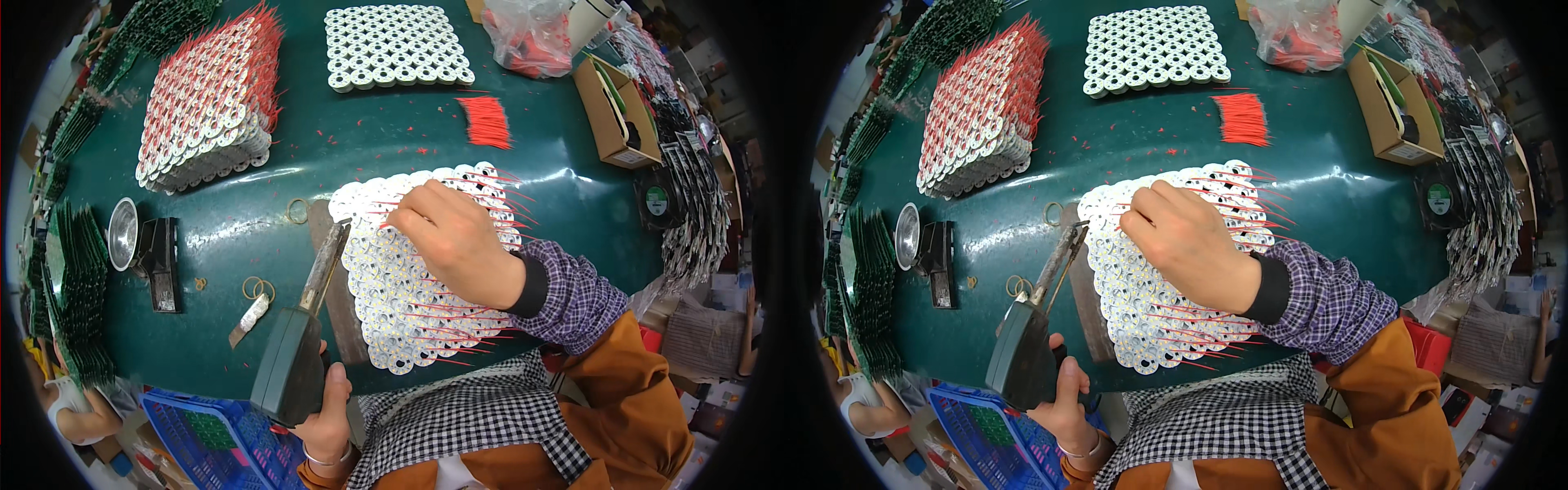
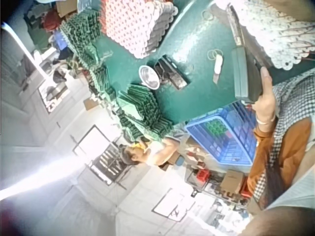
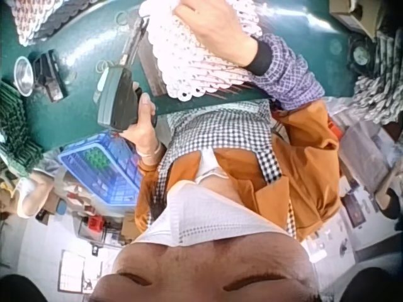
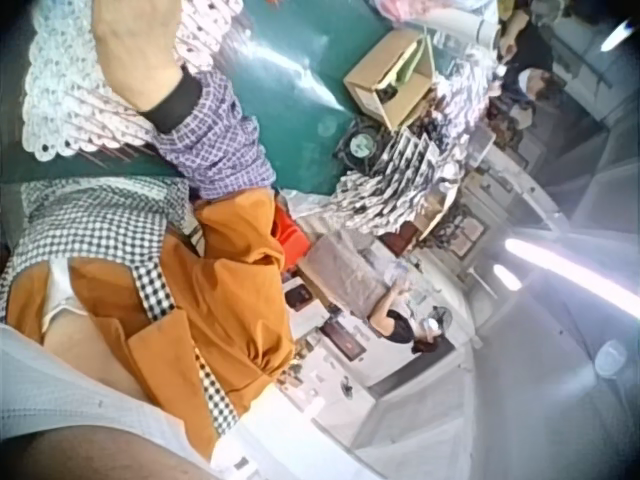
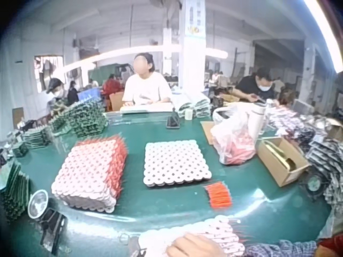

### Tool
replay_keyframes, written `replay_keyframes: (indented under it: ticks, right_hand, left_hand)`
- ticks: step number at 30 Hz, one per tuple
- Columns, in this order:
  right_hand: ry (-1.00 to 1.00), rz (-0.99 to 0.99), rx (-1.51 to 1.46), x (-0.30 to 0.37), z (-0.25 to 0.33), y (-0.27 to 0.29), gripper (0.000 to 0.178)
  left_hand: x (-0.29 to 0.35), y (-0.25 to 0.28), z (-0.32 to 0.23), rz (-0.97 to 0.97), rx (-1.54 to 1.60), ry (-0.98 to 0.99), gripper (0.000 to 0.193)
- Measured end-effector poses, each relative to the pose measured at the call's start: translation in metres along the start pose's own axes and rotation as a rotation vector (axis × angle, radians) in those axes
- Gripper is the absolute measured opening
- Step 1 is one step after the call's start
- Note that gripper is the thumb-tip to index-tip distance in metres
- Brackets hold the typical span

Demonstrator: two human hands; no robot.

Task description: The person attaches red wires onto circular circuit boards by placing the wires onto each board by hand and soldering them with a handheld soldering tool.

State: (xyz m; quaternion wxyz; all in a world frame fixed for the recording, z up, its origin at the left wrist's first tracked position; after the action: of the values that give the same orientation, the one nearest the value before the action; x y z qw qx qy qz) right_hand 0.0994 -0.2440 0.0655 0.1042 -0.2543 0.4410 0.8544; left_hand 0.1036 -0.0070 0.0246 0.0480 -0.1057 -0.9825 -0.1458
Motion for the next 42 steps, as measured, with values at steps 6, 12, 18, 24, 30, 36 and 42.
replay_keyframes:
  ticks: [6,12,18,24,30,36,42]
  right_hand:
    - [-0.057,-0.002,-0.065,0.016,-0.009,-0.009,0.014]
    - [-0.055,-0.008,-0.078,0.021,-0.013,-0.015,0.015]
    - [-0.073,0.004,-0.05,0.018,-0.011,-0.014,0.014]
    - [-0.063,0.004,-0.043,0.018,-0.01,-0.014,0.015]
    - [-0.049,0.013,-0.027,0.018,-0.008,-0.013,0.014]
    - [-0.047,-0.009,-0.035,0.019,-0.009,-0.014,0.013]
    - [-0.007,-0.028,-0.074,0.013,0.003,0.0,0.013]
  left_hand:
    - [-0.002,-0.011,0.003,0.027,-0.045,0.0,0.04]
    - [-0.005,-0.014,0.011,0.076,-0.069,0.048,0.033]
    - [-0.005,-0.014,0.022,0.031,-0.106,0.054,0.03]
    - [-0.006,-0.017,0.027,0.082,-0.168,0.049,0.025]
    - [-0.003,-0.007,0.021,0.013,-0.355,-0.097,0.025]
    - [0.005,-0.007,0.003,0.009,-0.06,-0.152,0.04]
    - [0.006,-0.006,0.007,0.012,-0.097,-0.118,0.044]
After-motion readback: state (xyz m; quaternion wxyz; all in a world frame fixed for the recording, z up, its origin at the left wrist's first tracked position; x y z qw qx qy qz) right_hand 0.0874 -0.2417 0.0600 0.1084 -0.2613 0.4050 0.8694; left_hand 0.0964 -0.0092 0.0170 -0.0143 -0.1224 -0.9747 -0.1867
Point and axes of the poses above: each hand's wrist, its own x-axis away from the middle knuckle, its own y-axis out of the back of the hand, z = x × y, the point moved 10 cm from there along -x, towards the middle knuckle, and after that the axes turned 15 degrees about -x, right-handed, at the moved point
